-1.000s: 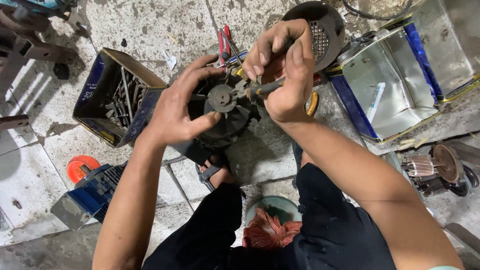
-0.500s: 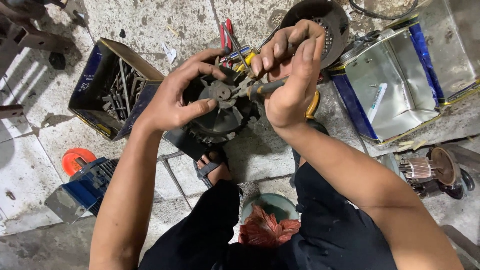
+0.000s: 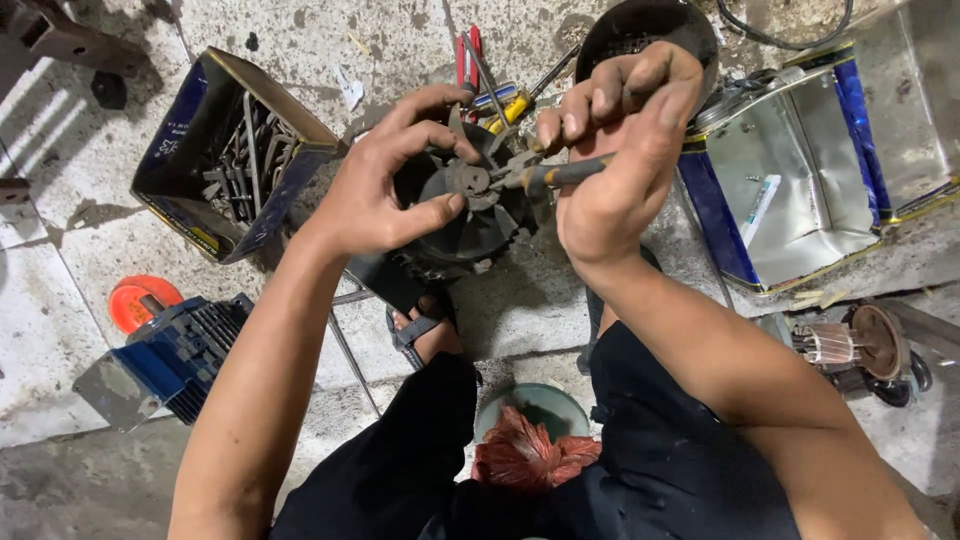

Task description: Removing the protective cover and the cooling fan from an electric motor and marking the housing for alignment.

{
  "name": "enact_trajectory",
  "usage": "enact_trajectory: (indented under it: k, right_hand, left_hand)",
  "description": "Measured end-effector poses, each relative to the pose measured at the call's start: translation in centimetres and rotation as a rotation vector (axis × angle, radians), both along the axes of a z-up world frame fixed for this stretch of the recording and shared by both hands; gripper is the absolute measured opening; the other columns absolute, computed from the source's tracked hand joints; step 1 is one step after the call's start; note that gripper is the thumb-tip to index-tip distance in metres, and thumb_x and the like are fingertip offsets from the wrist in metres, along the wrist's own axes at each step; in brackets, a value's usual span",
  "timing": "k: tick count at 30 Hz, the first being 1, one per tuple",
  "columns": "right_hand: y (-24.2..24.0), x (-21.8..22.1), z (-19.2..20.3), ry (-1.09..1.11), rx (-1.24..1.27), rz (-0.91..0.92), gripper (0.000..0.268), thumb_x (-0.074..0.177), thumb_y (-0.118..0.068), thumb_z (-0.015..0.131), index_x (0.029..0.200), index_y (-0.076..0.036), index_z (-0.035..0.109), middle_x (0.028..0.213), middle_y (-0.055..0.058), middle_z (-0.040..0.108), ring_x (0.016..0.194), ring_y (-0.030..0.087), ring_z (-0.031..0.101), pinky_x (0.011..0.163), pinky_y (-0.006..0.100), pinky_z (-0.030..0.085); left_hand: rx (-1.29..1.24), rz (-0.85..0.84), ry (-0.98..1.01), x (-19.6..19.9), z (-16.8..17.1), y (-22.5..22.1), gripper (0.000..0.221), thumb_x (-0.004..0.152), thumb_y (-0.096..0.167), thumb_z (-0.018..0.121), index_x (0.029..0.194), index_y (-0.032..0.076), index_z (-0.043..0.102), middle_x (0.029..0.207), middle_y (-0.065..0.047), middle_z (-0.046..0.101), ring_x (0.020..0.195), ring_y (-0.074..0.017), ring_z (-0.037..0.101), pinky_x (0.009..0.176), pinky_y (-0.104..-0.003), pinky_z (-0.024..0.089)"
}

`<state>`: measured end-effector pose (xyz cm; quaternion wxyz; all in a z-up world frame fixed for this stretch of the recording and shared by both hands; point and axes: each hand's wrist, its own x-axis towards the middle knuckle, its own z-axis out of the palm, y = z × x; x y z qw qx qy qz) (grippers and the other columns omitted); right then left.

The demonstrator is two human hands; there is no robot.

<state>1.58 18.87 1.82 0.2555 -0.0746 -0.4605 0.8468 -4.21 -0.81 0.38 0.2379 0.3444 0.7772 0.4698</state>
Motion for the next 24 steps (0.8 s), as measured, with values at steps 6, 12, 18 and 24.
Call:
enact_trajectory:
  k: [6,12,18,24]
  right_hand:
    - [1.0,0.6,-0.8,-0.042,-0.079,0.042,0.04,0.102,-0.058,0.048,0.107,-0.019,0.041,0.091,0.003,0.039,0.07,0.015,0.038,0.061,0.032,0.042]
    - [1.4,1.0,-0.3,-0.142,-0.145,0.005,0.047,0.094,-0.061,0.047,0.097,-0.014,0.042,0.086,0.005,0.041,0.066,0.016,0.039,0.057,0.033,0.041]
    - [0.8,2.3,-0.4,-0.091,-0.055,-0.034,0.044,0.099,-0.059,0.048,0.104,-0.015,0.039,0.091,0.006,0.039,0.069,0.017,0.039,0.062,0.036,0.045]
    - [0.8,3.3,-0.6,-0.061,0.033,-0.017,0.042,0.103,-0.059,0.046,0.106,-0.018,0.034,0.093,0.006,0.036,0.07,0.017,0.037,0.065,0.035,0.043]
  left_hand:
    - [-0.001,-0.038,-0.029,0.4,0.1,0.1,0.042,0.089,0.046,0.061,0.121,0.017,0.063,0.162,-0.014,0.037,0.152,-0.0437,0.037,0.117,-0.079,0.029]
    - [-0.015,-0.07,-0.003,0.5,0.5,0.4,0.04,0.088,0.041,0.062,0.12,0.017,0.064,0.16,-0.014,0.039,0.149,-0.0428,0.042,0.115,-0.075,0.032]
    - [-0.025,-0.067,0.039,1.1,0.6,0.4,0.037,0.087,0.037,0.064,0.119,0.018,0.066,0.157,-0.014,0.041,0.147,-0.0405,0.042,0.114,-0.071,0.033]
    - [-0.056,-0.072,0.051,1.7,0.0,0.6,0.042,0.084,0.043,0.06,0.118,0.019,0.066,0.158,-0.014,0.04,0.149,-0.0405,0.04,0.114,-0.079,0.029]
